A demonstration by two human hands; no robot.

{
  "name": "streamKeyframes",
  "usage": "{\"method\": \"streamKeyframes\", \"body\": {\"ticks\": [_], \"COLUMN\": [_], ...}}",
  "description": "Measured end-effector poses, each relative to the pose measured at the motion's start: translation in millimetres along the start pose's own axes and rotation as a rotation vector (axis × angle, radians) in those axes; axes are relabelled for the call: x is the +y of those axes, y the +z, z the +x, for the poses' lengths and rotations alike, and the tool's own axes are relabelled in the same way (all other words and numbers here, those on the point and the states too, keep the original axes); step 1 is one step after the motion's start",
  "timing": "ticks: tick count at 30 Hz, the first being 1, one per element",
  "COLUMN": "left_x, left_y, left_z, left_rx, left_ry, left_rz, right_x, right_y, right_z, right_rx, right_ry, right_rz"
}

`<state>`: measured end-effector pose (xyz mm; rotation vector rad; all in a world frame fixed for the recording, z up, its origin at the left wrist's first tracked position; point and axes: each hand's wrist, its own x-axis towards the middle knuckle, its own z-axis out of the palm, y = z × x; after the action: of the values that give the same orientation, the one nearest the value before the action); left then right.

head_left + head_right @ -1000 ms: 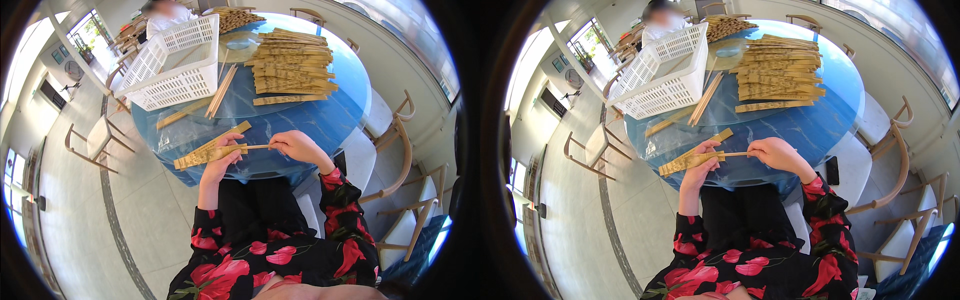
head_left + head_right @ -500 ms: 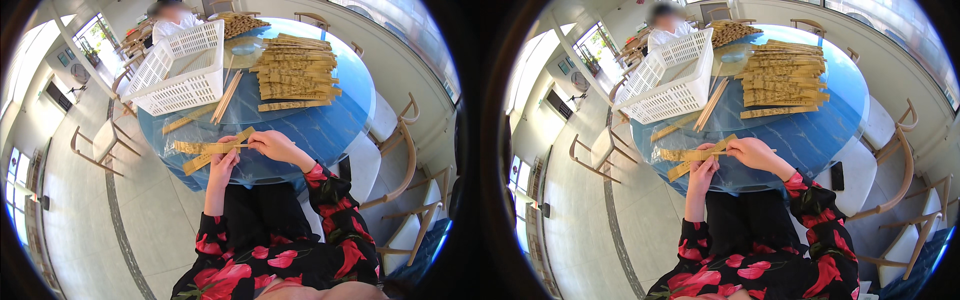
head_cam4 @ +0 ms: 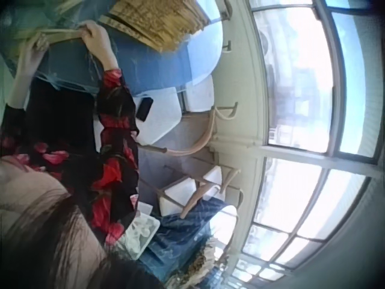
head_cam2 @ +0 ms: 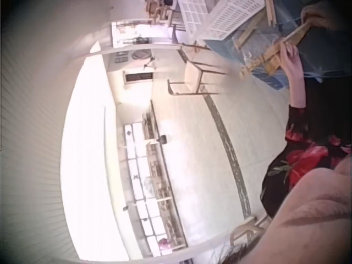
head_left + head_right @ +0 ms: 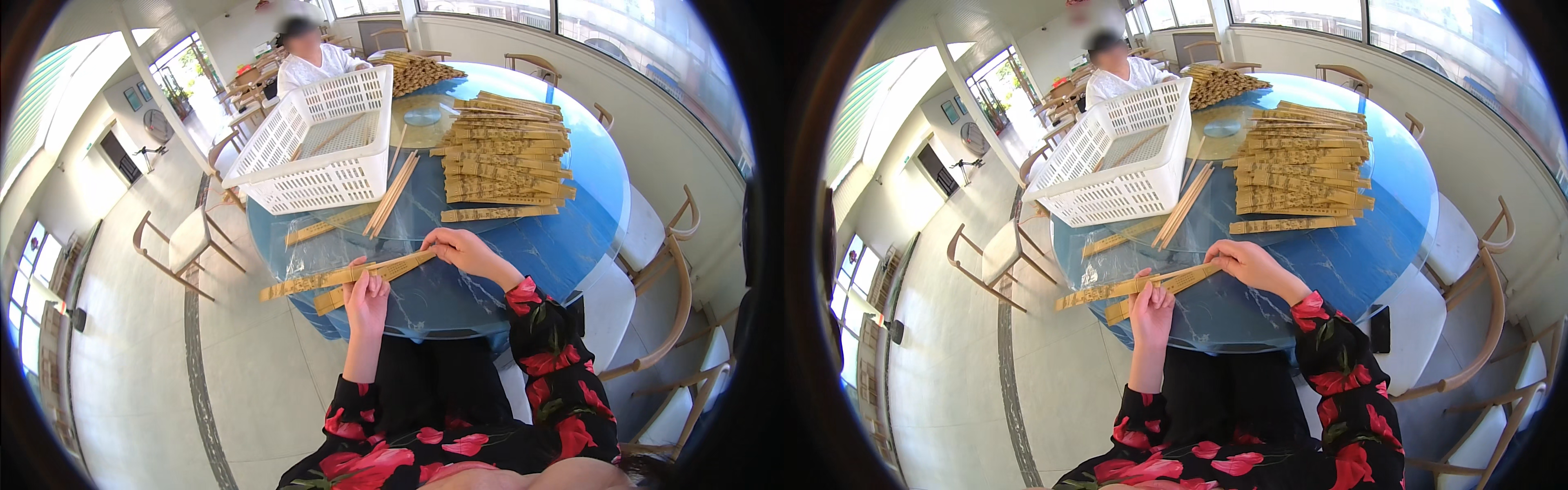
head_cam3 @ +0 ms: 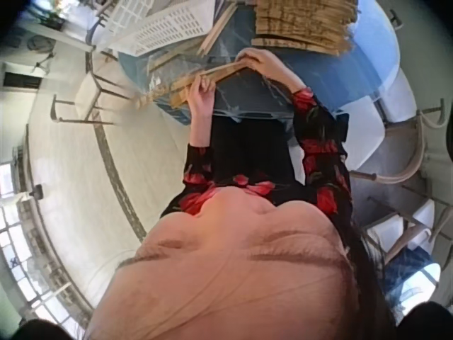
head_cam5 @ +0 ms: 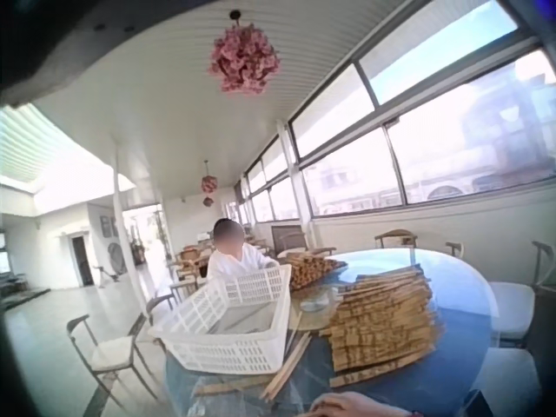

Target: The person inserts thin wooden sticks into pre-cut slots on flat bamboo strips at a round table. She repeatedly picks up a strip, aligns a stick, and pushes it into place, then sets the assembled piece aside. Another person is visible across the table also handling similar items.

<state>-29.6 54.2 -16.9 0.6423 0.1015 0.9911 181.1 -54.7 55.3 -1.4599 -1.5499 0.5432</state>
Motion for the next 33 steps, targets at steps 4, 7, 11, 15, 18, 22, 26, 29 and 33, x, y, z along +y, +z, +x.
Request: {"method": "streamKeyframes", "body": {"ticks": [4,7,11,15,18,22,26,29,33], "left_x": [-3,-5,-1,5,4,4,-1,-1,1], "left_y": [14,15,18,11,11,16,21,24,23], "left_z": [0,-2,-4,-3,-2,-3,-3,-5,-6], "left_rx": [-0.078,-0.112,-0.083,-0.067,-0.091,-0.107,-0.157,-0.145,-0.135], "left_ry": [-0.088,-0.146,-0.189,-0.214,-0.225,-0.253,-0.270,-0.275,-0.283], "left_rz": [0.215,0.349,0.271,0.118,0.063,0.164,0.361,0.386,0.337], "right_x": [3,6,7,-6,6,2,8,10,4], "right_y": [11,25,30,17,19,24,36,36,34], "right_z": [-3,-4,-7,-6,-7,-5,-1,-1,-3], "right_rx": [-0.061,-0.143,-0.237,-0.284,-0.300,-0.307,-0.303,-0.299,-0.303], "right_ry": [0.057,0.023,0.094,0.201,0.187,0.113,0.102,0.114,0.138], "right_rz": [0.128,0.124,0.420,0.665,0.754,0.682,0.617,0.645,0.673]}}
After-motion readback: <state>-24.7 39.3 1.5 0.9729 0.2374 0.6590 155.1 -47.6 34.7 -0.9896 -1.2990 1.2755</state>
